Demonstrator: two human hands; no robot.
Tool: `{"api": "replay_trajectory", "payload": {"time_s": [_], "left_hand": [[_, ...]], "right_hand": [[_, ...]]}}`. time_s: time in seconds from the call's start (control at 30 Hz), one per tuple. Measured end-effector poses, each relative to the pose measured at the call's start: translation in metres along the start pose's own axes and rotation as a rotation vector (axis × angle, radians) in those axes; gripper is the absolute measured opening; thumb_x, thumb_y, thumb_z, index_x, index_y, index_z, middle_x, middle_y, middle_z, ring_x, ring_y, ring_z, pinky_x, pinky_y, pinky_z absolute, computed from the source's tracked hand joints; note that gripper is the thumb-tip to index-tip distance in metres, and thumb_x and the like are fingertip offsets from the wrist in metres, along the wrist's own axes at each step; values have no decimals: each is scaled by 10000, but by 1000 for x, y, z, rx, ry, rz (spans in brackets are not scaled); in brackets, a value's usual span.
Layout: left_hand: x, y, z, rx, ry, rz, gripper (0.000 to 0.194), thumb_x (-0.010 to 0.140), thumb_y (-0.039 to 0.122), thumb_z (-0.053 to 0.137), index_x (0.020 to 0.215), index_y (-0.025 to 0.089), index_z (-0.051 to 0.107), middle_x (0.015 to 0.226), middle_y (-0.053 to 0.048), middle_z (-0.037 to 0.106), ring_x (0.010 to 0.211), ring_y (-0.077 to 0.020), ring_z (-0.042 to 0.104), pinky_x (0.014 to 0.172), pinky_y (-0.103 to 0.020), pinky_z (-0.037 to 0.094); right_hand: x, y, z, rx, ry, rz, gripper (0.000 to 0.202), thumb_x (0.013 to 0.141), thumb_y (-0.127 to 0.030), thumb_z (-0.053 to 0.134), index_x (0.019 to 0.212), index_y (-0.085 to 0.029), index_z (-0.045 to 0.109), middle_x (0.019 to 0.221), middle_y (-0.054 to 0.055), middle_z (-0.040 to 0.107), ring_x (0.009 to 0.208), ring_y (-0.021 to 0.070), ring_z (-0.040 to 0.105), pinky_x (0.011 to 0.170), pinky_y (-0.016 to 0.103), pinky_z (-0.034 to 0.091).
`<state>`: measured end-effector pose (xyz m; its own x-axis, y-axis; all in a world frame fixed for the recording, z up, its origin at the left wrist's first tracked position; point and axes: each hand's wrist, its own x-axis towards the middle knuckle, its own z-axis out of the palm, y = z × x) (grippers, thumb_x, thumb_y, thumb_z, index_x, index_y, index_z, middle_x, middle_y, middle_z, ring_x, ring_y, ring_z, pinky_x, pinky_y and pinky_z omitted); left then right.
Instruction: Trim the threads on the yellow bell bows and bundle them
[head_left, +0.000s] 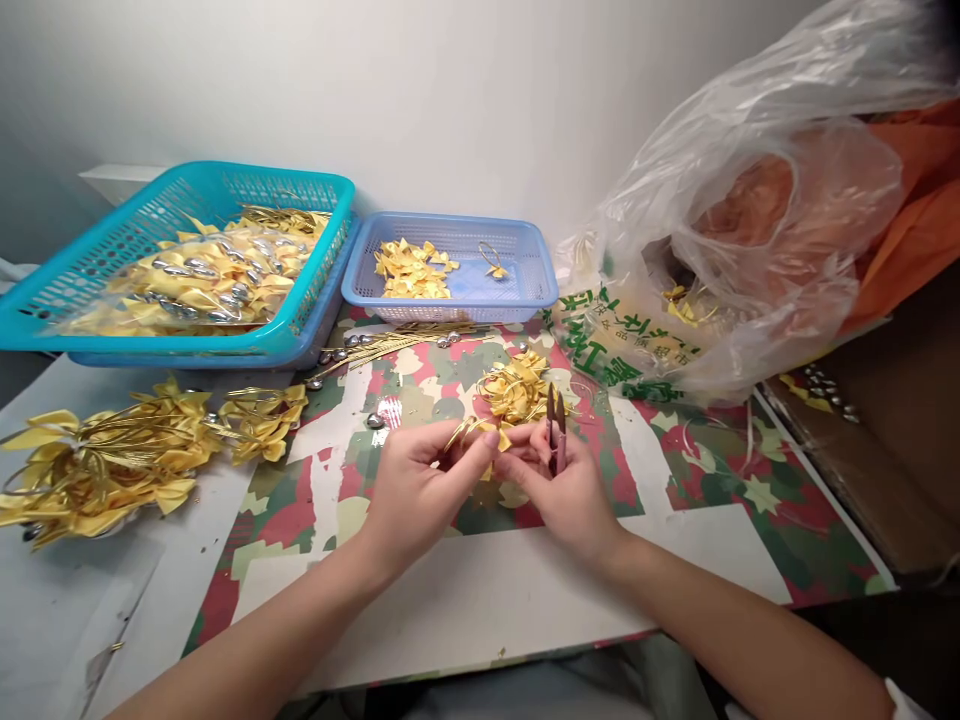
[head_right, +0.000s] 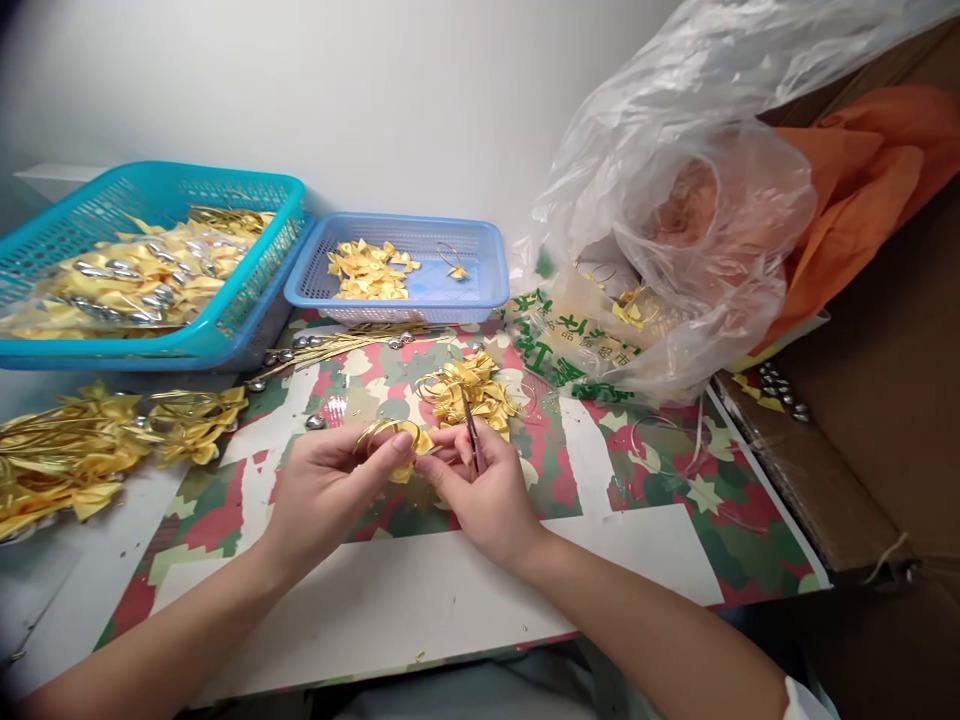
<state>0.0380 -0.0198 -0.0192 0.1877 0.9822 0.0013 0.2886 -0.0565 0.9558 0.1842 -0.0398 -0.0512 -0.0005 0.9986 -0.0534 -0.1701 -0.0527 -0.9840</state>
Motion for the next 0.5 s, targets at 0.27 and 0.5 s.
{"api": "replay_trajectory", "payload": {"time_s": [0.27,0.5], "left_hand": [[-3,-6,-3,-105,-207,74,318,863,357,592,608,175,647,475,27,489,442,-94,400,445,-225,322],[-6,-24,-10,-506,-187,-177,497,903,480,500,1329,232,565,511,51,518,398,-79,359,415,-204,319]], "right_hand": [[2,-3,-6,-44,15,-94,429,799,-373,670,636,-221,303,720,-14,591,623,102,541,564,230,494],[5,-3,-15,-143,167,-87,462,780,-437,683,634,-232,295,717,-1,609,574,105,526,531,252,494]]}}
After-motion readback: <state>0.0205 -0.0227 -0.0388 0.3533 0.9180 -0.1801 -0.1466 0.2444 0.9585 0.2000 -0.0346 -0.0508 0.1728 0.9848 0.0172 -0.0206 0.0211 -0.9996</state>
